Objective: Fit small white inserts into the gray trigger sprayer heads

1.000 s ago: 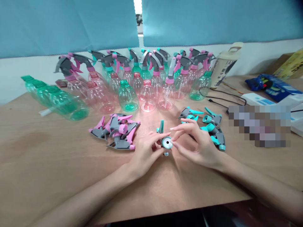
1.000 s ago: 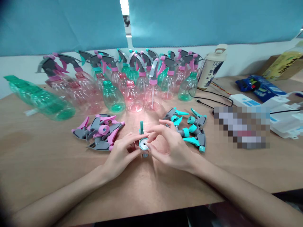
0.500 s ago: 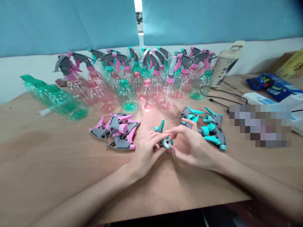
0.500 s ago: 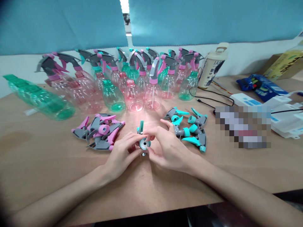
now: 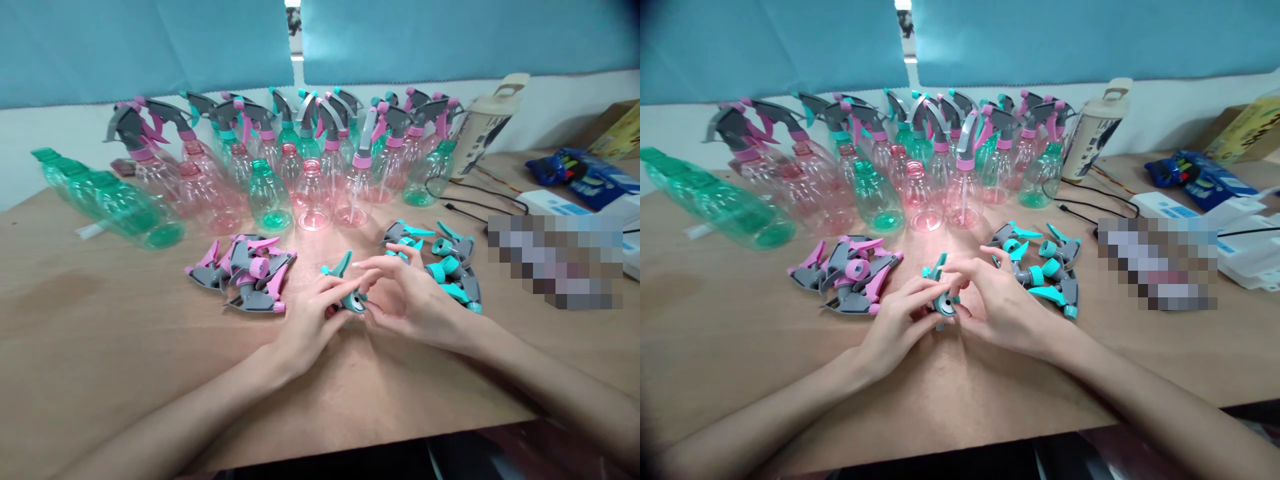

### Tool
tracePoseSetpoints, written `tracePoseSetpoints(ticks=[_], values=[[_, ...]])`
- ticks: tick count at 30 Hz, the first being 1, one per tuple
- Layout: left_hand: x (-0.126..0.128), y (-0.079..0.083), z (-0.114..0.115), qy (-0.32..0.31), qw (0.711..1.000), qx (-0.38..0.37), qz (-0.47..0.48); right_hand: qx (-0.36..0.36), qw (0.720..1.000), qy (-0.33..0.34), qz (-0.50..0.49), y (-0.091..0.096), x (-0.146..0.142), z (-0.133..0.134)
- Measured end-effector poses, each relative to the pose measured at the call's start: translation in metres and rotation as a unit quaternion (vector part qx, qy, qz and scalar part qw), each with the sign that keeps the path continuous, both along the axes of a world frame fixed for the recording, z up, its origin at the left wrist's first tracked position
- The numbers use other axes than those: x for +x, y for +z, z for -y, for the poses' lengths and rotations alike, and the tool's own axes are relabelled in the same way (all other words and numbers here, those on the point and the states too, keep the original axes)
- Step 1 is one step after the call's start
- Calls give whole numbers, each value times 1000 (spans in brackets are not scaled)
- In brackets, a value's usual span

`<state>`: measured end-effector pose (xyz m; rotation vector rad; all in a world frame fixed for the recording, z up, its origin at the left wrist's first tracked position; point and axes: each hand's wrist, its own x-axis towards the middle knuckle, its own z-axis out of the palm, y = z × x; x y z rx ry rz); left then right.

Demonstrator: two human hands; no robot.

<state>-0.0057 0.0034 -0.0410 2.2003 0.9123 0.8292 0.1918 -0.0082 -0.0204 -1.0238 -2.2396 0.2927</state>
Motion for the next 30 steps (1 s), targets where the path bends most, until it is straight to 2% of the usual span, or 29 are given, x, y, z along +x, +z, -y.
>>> tracePoseSetpoints(ticks=[9, 14, 21, 25, 30], values=[[2, 2, -1, -11, 1000, 3, 9, -10, 999, 23, -48, -3, -5, 1], [3, 1, -1, 0, 1000, -14, 9, -23, 996, 6, -81, -2, -8, 2], [1, -1, -1, 4, 1000, -1, -1, -49, 997, 47, -30, 4, 8, -1], [1, 0, -1, 6, 1000, 0, -13, -42, 998, 40, -9, 6, 6, 0], [4, 3, 0, 6, 999, -33, 6, -11, 998, 59, -1, 1, -3, 2]])
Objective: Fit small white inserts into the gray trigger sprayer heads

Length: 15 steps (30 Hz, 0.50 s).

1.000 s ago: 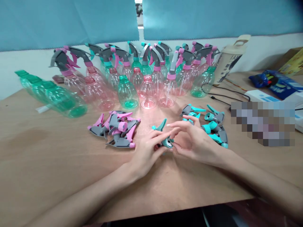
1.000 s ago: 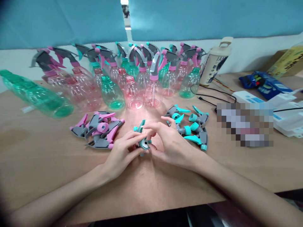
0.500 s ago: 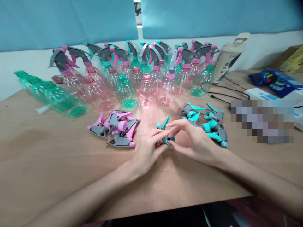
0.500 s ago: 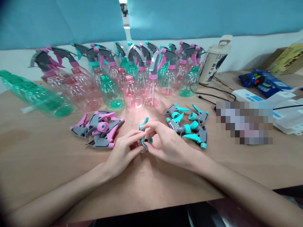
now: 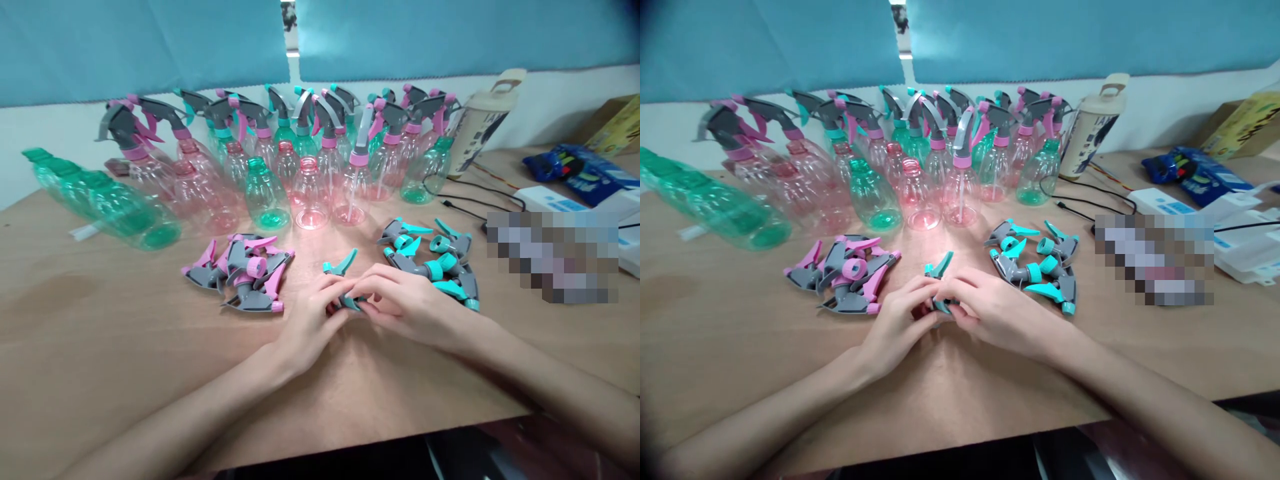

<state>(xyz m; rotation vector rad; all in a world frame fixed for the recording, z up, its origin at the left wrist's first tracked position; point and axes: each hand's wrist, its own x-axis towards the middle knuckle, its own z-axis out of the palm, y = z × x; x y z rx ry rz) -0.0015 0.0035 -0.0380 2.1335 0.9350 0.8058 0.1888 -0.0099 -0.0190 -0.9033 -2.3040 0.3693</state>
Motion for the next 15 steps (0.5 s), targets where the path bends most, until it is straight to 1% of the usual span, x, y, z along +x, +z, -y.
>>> tracePoseSetpoints(ticks=[3, 5, 7, 9, 12, 15], values=[[1, 2, 0, 17, 1000, -16, 15, 10, 999, -18, -44, -5, -6, 0], [1, 2, -1, 14, 1000, -14, 21, 5, 996, -53, -73, -5, -8, -1], [0, 2, -1, 5, 1000, -11, 20, 1, 994, -82, -77, -3, -6, -2], [-1, 1, -1, -2, 1000, -16, 13, -10, 995, -78, -63, 1, -1, -2], [-3, 0, -1, -8, 999, -33, 3, -42, 997, -46, -37, 5, 5, -2], [-2, 0, -2, -5, 999, -39, -2, -36, 998, -43, -34, 2, 4, -1]])
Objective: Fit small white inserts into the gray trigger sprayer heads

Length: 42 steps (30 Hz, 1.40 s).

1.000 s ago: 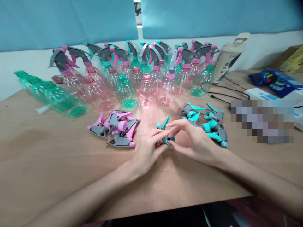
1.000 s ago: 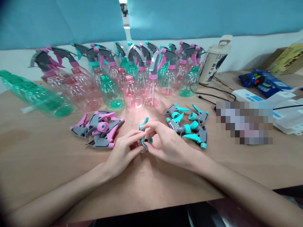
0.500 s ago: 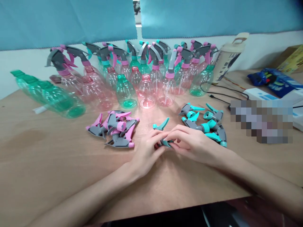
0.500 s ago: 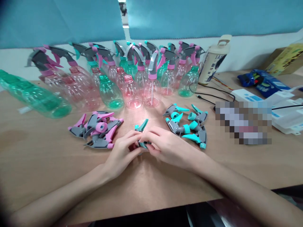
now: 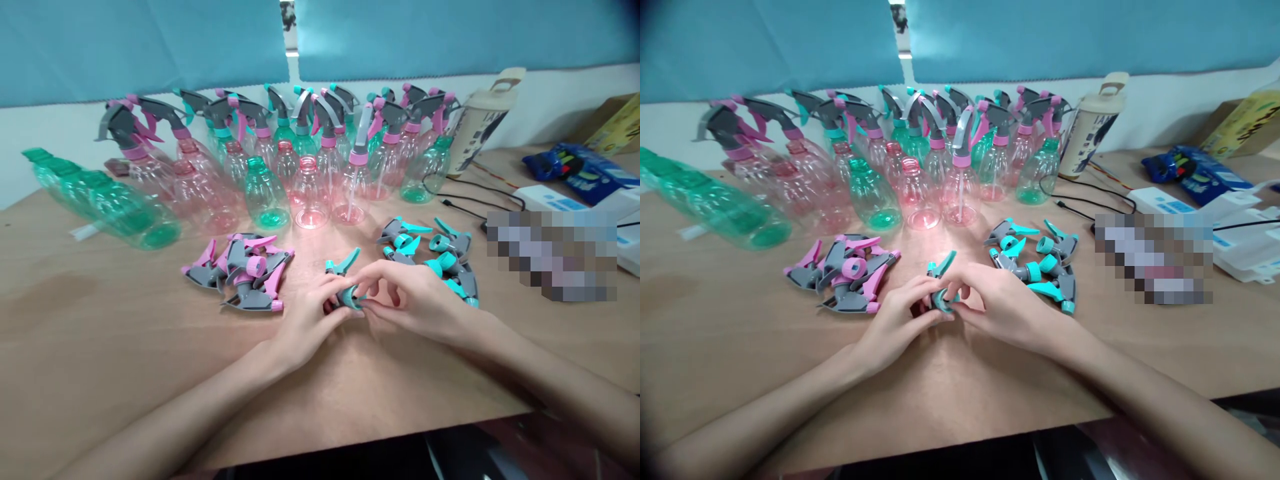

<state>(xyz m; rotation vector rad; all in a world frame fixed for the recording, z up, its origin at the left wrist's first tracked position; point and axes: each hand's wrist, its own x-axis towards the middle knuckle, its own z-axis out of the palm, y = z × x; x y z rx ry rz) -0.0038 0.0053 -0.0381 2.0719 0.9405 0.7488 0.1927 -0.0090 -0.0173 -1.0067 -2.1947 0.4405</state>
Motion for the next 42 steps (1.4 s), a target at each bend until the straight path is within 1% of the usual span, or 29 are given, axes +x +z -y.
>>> tracePoseSetpoints(ticks=[3, 4, 5, 6, 8, 9, 10, 13, 16, 19, 20, 22, 24, 26, 28, 29, 30, 34, 35, 36, 37, 40, 42], values=[[2, 1, -1, 13, 1000, 3, 11, 36, 999, -14, -38, -8, -8, 0], [3, 2, -1, 20, 1000, 3, 14, 25, 998, -25, -57, -9, -11, 0], [3, 2, -1, 25, 1000, 2, 17, -6, 996, -34, -78, -10, -13, 0], [4, 2, 0, 29, 999, 2, 17, -51, 993, -41, -101, -11, -14, 0], [5, 3, 2, 31, 999, 4, 12, -145, 978, -43, -142, -9, -13, -1], [5, 3, 3, 30, 1000, 8, 7, -170, 972, -39, -157, -7, -12, -1], [5, 4, 5, 27, 1000, 15, 0, -179, 969, -36, -169, -5, -11, -1], [0, 11, 8, 24, 997, 66, -28, -155, 968, -49, -191, 0, -5, -3], [-14, 26, 7, 42, 986, 148, -63, -126, 972, -68, -187, 3, 1, -6], [-39, 48, 0, 83, 961, 243, -103, -105, 979, -76, -158, 6, 4, -7], [-48, 56, -4, 98, 952, 264, -121, -100, 981, -74, -147, 6, 5, -7], [-66, 70, -13, 126, 937, 289, -150, -92, 986, -67, -120, 8, 6, -5], [-82, 79, -23, 152, 920, 314, -179, -85, 990, -61, -92, 10, 6, -2], [-94, 83, -32, 141, 906, 331, -225, -77, 993, -57, -64, 12, 7, 2], [-103, 82, -38, 95, 910, 311, -259, -68, 995, -55, -45, 13, 10, 5], [-107, 79, -39, 81, 914, 297, -264, -64, 996, -55, -37, 13, 13, 7], [-109, 76, -40, 82, 918, 288, -261, -60, 996, -55, -30, 12, 15, 8], [-112, 58, -40, 165, 917, 257, -258, -56, 997, -49, -9, 7, 25, 10], [-110, 53, -39, 170, 917, 238, -273, -59, 997, -47, -5, 5, 27, 10], [-108, 49, -38, 160, 917, 221, -291, -63, 997, -46, 0, 4, 28, 10], [-105, 45, -37, 137, 917, 213, -309, -66, 997, -46, 3, 2, 28, 10], [-95, 36, -33, 70, 910, 221, -344, -62, 997, -51, 11, 1, 26, 8], [-92, 32, -31, 56, 906, 218, -358, -56, 997, -50, 15, 1, 22, 4]])
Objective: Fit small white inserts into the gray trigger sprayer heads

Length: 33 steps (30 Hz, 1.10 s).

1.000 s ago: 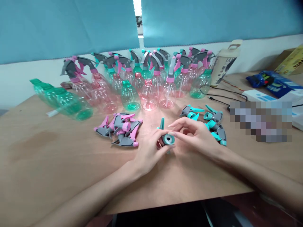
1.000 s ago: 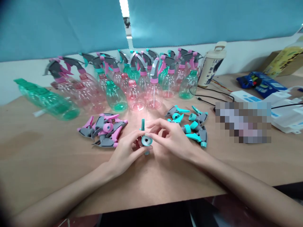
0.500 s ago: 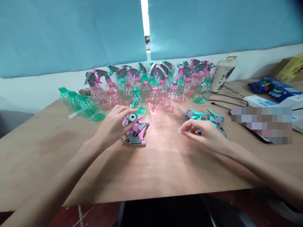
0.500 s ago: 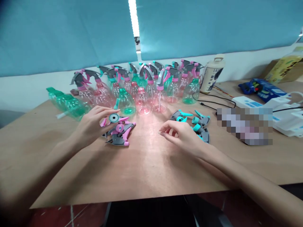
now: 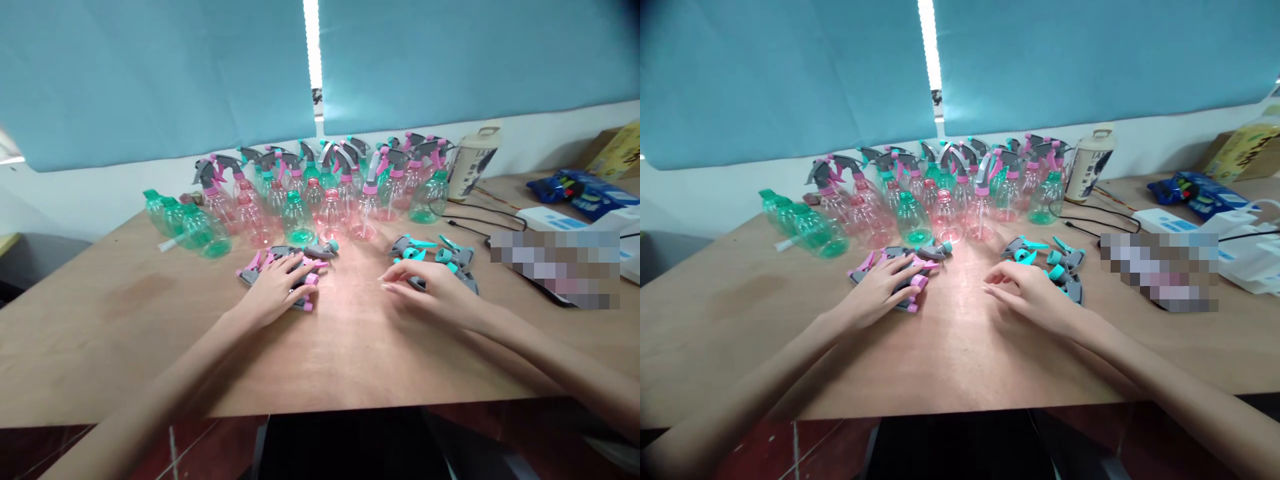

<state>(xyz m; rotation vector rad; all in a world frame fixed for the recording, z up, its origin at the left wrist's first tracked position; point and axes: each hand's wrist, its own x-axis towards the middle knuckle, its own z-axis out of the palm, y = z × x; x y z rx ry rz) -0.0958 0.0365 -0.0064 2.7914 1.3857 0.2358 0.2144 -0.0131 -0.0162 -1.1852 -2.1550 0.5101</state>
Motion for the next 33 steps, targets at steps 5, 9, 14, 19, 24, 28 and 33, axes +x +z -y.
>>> tracePoseSetpoints(ticks=[5, 9, 14, 19, 24, 28, 33], values=[[-3, -8, 1, 56, 998, 28, 8, 42, 997, 17, 58, -3, -27, -33], [-8, -14, 9, 112, 992, 55, 12, 66, 992, 44, 101, -12, -63, -68], [-18, -17, 22, 72, 997, 29, -14, 77, 984, 97, 129, -17, -94, -82], [-29, -17, 24, 97, 994, 45, -10, 76, 977, 143, 142, -10, -102, -70], [-38, -12, 19, 108, 992, 59, -18, 75, 972, 162, 151, 0, -110, -55], [-32, 8, 19, 79, 995, 58, -2, 57, 975, 159, 147, 13, -101, -42], [21, 33, 19, 4, 995, 47, 87, -2, 988, 102, 115, 22, -54, -21]])
